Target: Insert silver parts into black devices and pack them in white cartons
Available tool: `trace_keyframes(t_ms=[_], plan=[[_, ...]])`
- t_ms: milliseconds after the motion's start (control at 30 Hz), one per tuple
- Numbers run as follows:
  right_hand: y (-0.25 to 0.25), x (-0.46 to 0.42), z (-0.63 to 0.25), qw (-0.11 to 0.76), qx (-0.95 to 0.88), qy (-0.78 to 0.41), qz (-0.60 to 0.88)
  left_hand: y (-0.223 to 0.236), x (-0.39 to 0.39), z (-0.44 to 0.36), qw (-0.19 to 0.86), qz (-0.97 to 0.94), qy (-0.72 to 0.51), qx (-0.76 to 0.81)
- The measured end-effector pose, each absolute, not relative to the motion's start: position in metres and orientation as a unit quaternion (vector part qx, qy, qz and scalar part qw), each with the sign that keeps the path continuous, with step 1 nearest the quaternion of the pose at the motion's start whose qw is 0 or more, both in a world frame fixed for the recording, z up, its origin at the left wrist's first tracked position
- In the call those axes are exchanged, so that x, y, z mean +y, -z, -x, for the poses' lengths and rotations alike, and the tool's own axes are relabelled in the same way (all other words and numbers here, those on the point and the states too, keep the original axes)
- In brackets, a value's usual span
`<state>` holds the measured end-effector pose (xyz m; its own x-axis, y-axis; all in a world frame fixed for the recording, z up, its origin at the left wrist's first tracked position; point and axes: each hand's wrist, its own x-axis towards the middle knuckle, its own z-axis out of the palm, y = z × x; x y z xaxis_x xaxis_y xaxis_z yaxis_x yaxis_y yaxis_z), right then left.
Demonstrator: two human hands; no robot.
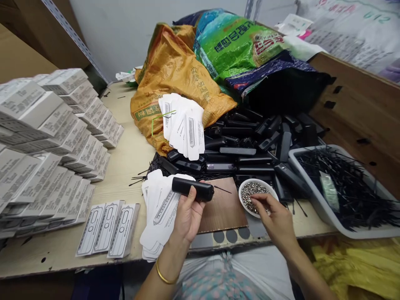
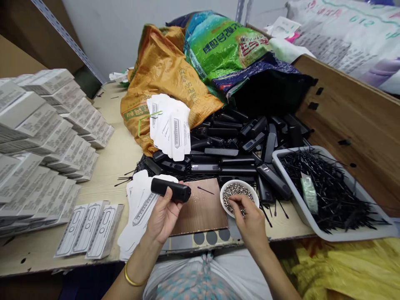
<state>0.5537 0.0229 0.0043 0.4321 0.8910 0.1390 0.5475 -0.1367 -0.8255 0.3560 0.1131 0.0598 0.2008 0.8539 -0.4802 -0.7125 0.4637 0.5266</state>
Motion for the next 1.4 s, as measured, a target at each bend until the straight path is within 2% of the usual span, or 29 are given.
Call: trace_keyframes(t_ms=[167, 233, 700, 933, 1067, 1167, 1267, 1400], plan=[[0.018, 0.033, -0.588, 0.268, -0.623, -0.118, 0.725, -0.054, 0.109, -0.361, 0.776, -0.101, -0.486, 0.389], [0.024, 0.037, -0.591, 0.237, -0.648, -0.111, 0.715, -0.051, 0.106, -0.364, 0.776, -0.1, -0.48, 0.397], [0.029, 0.038, -0.595, 0.244, -0.667, -0.122, 0.694, -0.048, 0.102, -0.369, 0.797, -0.097, -0.44, 0.402], [0.018, 0.042, -0.595, 0.201, -0.666, -0.129, 0.707, -0.05, 0.103, -0.37, 0.789, -0.087, -0.449, 0.41], [0.011, 0.038, -0.594, 0.288, -0.609, -0.195, 0.713, -0.052, 0.103, -0.37, 0.792, -0.084, -0.444, 0.411], [0.003, 0.032, -0.587, 0.402, -0.491, -0.324, 0.702, -0.051, 0.102, -0.37, 0.79, -0.077, -0.445, 0.414], [-0.005, 0.029, -0.574, 0.506, -0.348, -0.461, 0.641, -0.051, 0.1, -0.372, 0.789, -0.066, -0.449, 0.414], [-0.013, 0.03, -0.554, 0.582, -0.256, -0.523, 0.568, -0.052, 0.098, -0.374, 0.796, -0.071, -0.446, 0.403]])
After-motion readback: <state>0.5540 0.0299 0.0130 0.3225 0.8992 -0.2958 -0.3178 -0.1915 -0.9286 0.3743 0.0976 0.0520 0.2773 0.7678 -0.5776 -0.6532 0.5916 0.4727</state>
